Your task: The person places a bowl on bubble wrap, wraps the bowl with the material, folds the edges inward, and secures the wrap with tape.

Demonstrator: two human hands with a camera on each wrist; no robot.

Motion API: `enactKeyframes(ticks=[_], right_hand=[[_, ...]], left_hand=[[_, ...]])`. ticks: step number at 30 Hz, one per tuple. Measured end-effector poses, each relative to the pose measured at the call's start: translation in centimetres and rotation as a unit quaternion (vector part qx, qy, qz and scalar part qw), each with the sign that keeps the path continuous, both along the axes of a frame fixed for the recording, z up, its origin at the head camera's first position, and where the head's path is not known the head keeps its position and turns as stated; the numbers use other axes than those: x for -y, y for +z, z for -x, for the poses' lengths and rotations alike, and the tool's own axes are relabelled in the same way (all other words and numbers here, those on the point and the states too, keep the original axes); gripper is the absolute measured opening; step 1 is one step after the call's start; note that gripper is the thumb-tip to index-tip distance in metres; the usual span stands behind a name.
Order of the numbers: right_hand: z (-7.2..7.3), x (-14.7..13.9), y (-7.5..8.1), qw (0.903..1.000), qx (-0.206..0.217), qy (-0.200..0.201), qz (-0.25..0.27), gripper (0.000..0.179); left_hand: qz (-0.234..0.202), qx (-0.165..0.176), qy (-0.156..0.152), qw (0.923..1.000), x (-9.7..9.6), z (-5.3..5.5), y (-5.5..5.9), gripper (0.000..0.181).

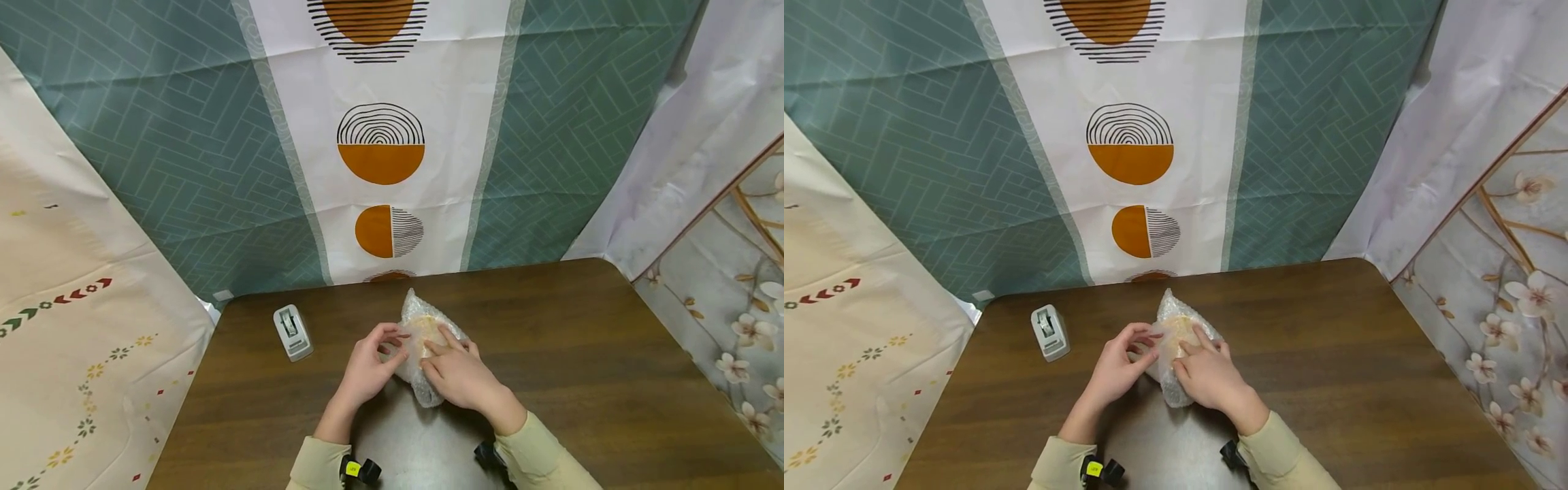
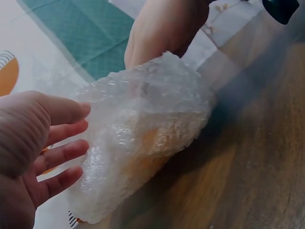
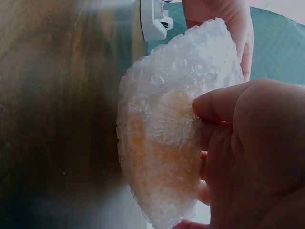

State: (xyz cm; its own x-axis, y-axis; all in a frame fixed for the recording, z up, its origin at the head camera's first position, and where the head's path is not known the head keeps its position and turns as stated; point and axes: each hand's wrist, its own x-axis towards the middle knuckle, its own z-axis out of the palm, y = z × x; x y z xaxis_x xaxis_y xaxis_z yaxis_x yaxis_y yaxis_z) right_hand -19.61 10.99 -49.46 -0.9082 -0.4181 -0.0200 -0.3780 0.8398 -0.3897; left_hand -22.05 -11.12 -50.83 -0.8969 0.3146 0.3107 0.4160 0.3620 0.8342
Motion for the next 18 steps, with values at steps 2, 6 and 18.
enactKeyframes(ticks=[2, 6, 18], right_hand=[[0.0, -0.1, 0.1, 1.0000, -0.001, 0.005, -0.003, 0.041], [0.1, -0.3, 0.3, 0.9999, 0.002, 0.011, -0.006, 0.039], [0.6, -1.8, 0.8, 0.9957, 0.002, 0.084, 0.038, 0.029]], left_hand=[[0.007, -0.004, 0.005, 1.0000, -0.1, 0.0, -0.2, 0.040], [0.020, 0.001, 0.014, 0.9997, -0.4, 0.0, -0.5, 0.048], [0.078, -0.012, 0.038, 0.9962, -1.5, -0.5, -1.0, 0.074]])
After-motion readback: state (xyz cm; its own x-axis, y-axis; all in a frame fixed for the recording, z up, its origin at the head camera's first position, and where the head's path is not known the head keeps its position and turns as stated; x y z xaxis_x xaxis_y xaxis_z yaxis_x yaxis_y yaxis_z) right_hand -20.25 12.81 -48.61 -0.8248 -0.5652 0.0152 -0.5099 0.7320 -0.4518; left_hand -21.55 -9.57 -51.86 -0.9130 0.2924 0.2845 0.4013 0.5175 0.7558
